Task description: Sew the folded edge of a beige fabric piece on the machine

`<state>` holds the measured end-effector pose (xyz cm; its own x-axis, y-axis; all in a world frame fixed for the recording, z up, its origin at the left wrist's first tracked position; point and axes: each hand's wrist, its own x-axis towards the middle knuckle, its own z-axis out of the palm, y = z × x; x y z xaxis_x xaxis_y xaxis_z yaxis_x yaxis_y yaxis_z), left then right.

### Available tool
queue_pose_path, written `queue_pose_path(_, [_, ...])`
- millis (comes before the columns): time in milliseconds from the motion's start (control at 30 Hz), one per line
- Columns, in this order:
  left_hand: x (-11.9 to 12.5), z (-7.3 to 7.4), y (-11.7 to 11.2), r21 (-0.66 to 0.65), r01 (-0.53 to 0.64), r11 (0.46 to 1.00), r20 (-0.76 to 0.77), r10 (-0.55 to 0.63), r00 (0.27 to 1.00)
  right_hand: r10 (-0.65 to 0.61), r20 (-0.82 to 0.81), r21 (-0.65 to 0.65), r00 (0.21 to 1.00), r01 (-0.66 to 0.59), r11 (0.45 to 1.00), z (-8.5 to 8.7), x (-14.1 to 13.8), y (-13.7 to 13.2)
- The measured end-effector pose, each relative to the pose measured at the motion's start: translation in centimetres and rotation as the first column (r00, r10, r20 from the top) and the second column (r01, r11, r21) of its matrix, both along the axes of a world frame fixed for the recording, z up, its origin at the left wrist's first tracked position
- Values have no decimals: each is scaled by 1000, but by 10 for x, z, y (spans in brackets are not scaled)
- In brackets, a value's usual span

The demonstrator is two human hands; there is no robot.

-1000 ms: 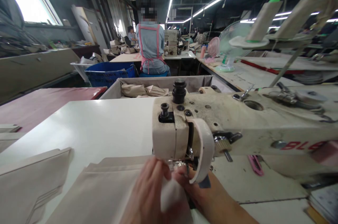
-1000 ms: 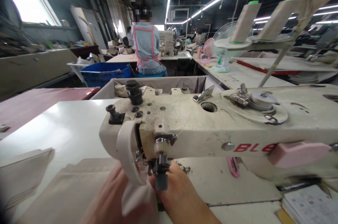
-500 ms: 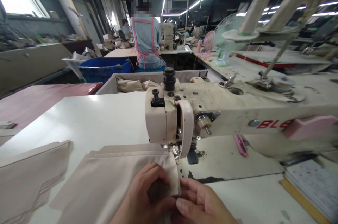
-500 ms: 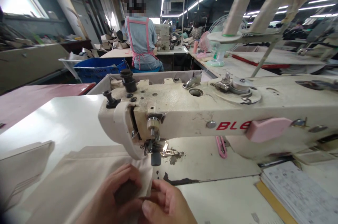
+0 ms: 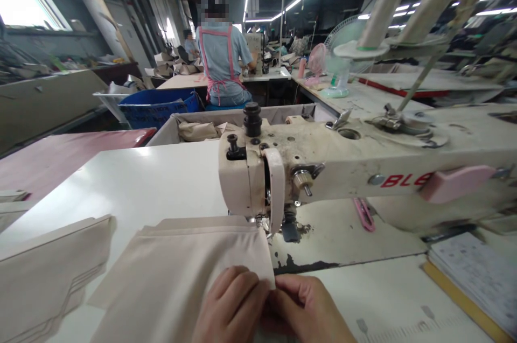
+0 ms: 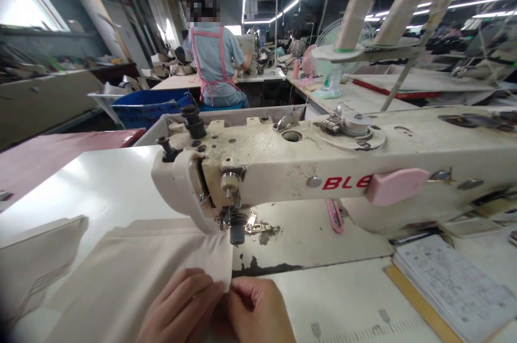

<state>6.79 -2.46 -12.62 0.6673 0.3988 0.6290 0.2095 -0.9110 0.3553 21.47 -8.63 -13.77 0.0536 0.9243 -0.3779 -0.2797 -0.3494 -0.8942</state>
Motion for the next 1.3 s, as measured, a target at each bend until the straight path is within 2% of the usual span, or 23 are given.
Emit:
queue_pose_path(100, [-2, -3, 3, 117, 42, 992, 13, -44, 999, 13, 76, 16, 997, -15, 1000, -10, -1, -2])
queue_pose_path(267, [-2, -1, 5, 115, 11, 993, -48, -6, 999, 51, 169, 29, 984, -56, 998, -15, 1, -3])
queue_pose_path(400, [1, 6, 6, 200, 21, 980, -25, -16, 1000, 62, 146, 45, 987, -69, 997, -2, 6, -3])
queue_pose_path(533, [5, 9, 7, 220, 11, 975, -8, -10, 1000, 75, -31, -1, 997, -75, 997, 14, 11, -3])
queue_pose_path(633, [6, 6, 6, 175, 23, 984, -17, -21, 1000, 59, -250, -31, 966, -69, 997, 18, 12, -3])
queue_pose_path(733, [6, 4, 5, 139, 20, 990, -29, -16, 999, 28, -443, -44, 896, -53, 998, 20, 9, -2])
queue_pose_path(867, [4, 5, 4, 111, 26, 993, -2, -26, 1000, 1, -580, -51, 815, -37, 998, 27, 7, 1])
queue_pose_path(967, [2, 7, 4, -62, 63, 996, 42, -61, 997, 47, -562, -23, 826, -72, 997, 30, 8, 2])
queue_pose_path(1067, [2, 6, 3, -244, 77, 967, 88, -57, 994, 58, -525, -30, 849, -87, 996, 27, 9, 1])
queue_pose_path(1167, [3, 5, 2, -315, 66, 947, 97, -37, 995, 68, -472, -33, 879, -94, 995, 23, 10, -2])
queue_pose_path(1300, [5, 5, 2, -348, 33, 937, 107, 4, 994, 72, -303, 3, 950, -75, 997, 17, 9, -4])
